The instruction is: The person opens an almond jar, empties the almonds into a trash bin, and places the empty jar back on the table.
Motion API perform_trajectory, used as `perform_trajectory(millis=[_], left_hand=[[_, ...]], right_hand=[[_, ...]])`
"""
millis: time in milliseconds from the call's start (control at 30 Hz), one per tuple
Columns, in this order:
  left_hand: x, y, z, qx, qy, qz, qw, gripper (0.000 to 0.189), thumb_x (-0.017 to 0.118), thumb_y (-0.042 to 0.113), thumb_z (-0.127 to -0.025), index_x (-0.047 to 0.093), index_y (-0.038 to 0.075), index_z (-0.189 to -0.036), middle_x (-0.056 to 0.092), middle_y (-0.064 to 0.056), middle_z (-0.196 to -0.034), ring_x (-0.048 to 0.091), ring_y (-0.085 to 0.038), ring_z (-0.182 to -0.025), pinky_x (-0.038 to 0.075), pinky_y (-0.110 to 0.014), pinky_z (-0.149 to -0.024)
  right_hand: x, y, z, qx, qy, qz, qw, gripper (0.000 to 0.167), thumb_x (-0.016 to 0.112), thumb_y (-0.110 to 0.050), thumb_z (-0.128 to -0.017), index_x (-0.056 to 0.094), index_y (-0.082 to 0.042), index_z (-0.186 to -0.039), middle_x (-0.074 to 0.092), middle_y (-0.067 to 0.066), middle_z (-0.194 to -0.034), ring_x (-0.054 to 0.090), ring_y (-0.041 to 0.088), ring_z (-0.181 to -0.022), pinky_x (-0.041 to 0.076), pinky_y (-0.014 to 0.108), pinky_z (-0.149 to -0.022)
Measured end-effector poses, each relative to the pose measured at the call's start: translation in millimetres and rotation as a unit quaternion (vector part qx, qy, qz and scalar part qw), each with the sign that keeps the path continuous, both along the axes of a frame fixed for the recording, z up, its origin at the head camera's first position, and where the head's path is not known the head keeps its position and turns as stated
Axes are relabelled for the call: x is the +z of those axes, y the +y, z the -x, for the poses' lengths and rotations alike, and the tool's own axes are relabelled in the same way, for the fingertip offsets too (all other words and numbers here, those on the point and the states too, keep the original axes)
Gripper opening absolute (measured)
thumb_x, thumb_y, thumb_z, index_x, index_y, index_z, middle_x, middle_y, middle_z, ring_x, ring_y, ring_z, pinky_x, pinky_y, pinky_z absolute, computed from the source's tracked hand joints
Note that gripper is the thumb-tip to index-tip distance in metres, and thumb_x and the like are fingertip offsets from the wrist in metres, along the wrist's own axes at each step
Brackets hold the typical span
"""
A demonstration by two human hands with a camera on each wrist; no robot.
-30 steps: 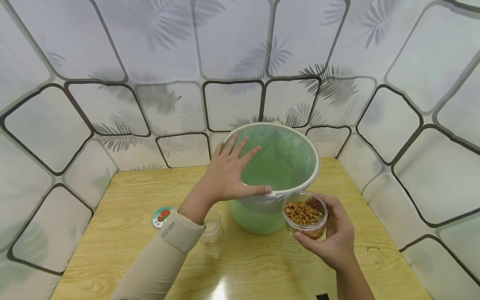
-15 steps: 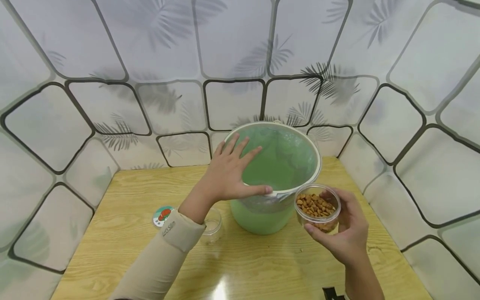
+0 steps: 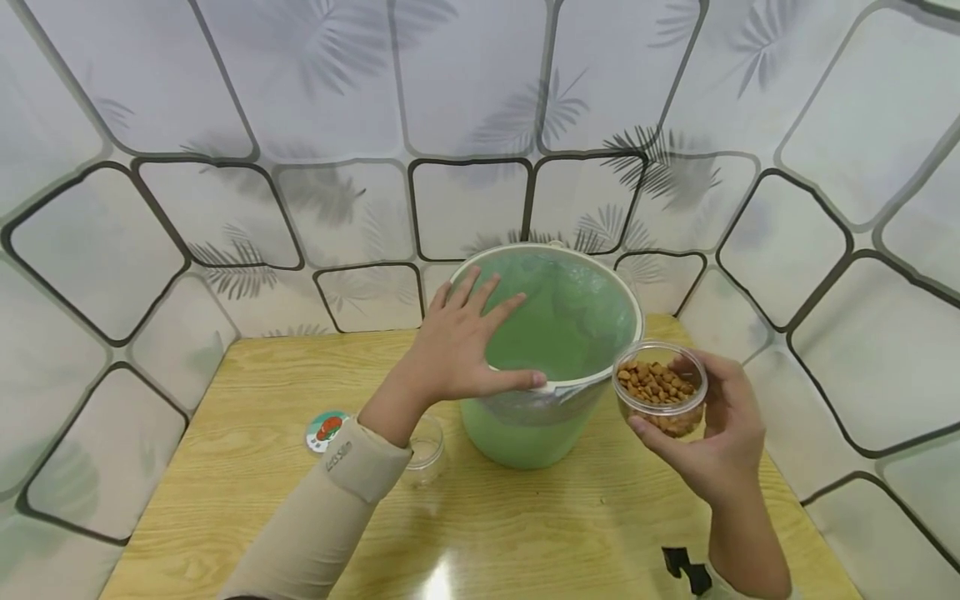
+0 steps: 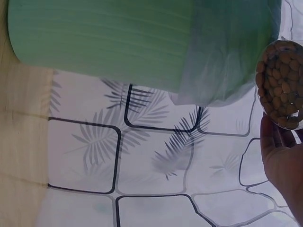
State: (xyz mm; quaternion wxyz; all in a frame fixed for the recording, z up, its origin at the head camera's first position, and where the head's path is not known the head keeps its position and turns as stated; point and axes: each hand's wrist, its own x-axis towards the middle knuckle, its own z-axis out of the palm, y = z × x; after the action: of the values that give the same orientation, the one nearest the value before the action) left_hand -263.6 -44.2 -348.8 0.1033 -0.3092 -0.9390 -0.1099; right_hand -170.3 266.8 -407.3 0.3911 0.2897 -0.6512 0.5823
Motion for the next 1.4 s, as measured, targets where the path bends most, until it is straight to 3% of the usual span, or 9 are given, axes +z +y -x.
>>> perform_trajectory(millis=[233,500,667,867,1167,1400], left_hand=[[0.5,-0.8,-0.2,-0.001,-0.014,0.003,0.9999,0.109,0.052,0.093,-0.082,0.028,0.034,-0.17,0.02,-0.015,-0.178,0.001,-0.039,-0.167,0.01,-0.069,-0.13],[1.6,-1.1,1.0,0.003,-0.012,0.005,0.9999,0.108,0.052,0.094,-0.082,0.03,0.034,-0.169,0.021,-0.014,-0.178,0.002,-0.038,-0.167,0.01,-0.068,-0.131],[1.0,-1.5,1.2,0.0,-0.005,-0.003,1.0,0.11,0.053,0.093,-0.082,0.026,0.034,-0.17,0.019,-0.015,-0.178,0.004,-0.039,-0.167,0.011,-0.069,-0.13],[-0.5,-1.8,0.9,-0.002,-0.003,-0.009,1.0,0.112,0.054,0.093,-0.082,0.019,0.035,-0.171,0.013,-0.014,-0.179,0.003,-0.039,-0.167,0.012,-0.069,-0.13],[-1.1,-1.8,0.5,-0.001,0.005,-0.009,1.0,0.114,0.054,0.094,-0.08,0.021,0.033,-0.171,0.014,-0.016,-0.179,0.004,-0.04,-0.167,0.013,-0.069,-0.13],[0.5,-2.4,-0.2,0.0,0.0,-0.01,0.9999,0.114,0.054,0.094,-0.081,0.02,0.034,-0.172,0.011,-0.015,-0.179,0.003,-0.039,-0.167,0.012,-0.068,-0.13]], right_hand=[[8.5,9.3,4.7,-0.054,-0.011,-0.024,0.9982,0.087,0.1,-0.006,-0.065,0.052,0.028,-0.13,0.063,0.014,-0.125,0.065,0.022,-0.116,0.053,0.025,-0.102],[26.2,18.8,20.5,-0.098,-0.012,-0.062,0.9932,0.09,0.099,-0.022,-0.069,0.054,0.026,-0.13,0.062,0.003,-0.128,0.063,0.018,-0.118,0.051,0.023,-0.107],[38.5,15.1,24.3,-0.119,-0.007,-0.063,0.9909,0.084,0.097,-0.014,-0.066,0.058,0.023,-0.131,0.062,0.013,-0.123,0.063,0.016,-0.114,0.051,0.021,-0.103],[42.1,18.2,31.5,-0.146,-0.009,-0.064,0.9872,0.08,0.092,0.001,-0.059,0.06,0.021,-0.129,0.061,0.018,-0.119,0.063,0.014,-0.11,0.052,0.019,-0.099],[47.1,25.4,41.3,-0.162,-0.029,-0.082,0.983,0.082,0.088,0.013,-0.054,0.06,0.018,-0.131,0.059,0.0,-0.124,0.061,0.012,-0.111,0.052,0.017,-0.099],[67.1,14.9,41.6,-0.181,-0.032,-0.104,0.9774,0.08,0.088,0.014,-0.057,0.06,0.018,-0.131,0.059,0.002,-0.124,0.059,0.008,-0.111,0.05,0.013,-0.096]])
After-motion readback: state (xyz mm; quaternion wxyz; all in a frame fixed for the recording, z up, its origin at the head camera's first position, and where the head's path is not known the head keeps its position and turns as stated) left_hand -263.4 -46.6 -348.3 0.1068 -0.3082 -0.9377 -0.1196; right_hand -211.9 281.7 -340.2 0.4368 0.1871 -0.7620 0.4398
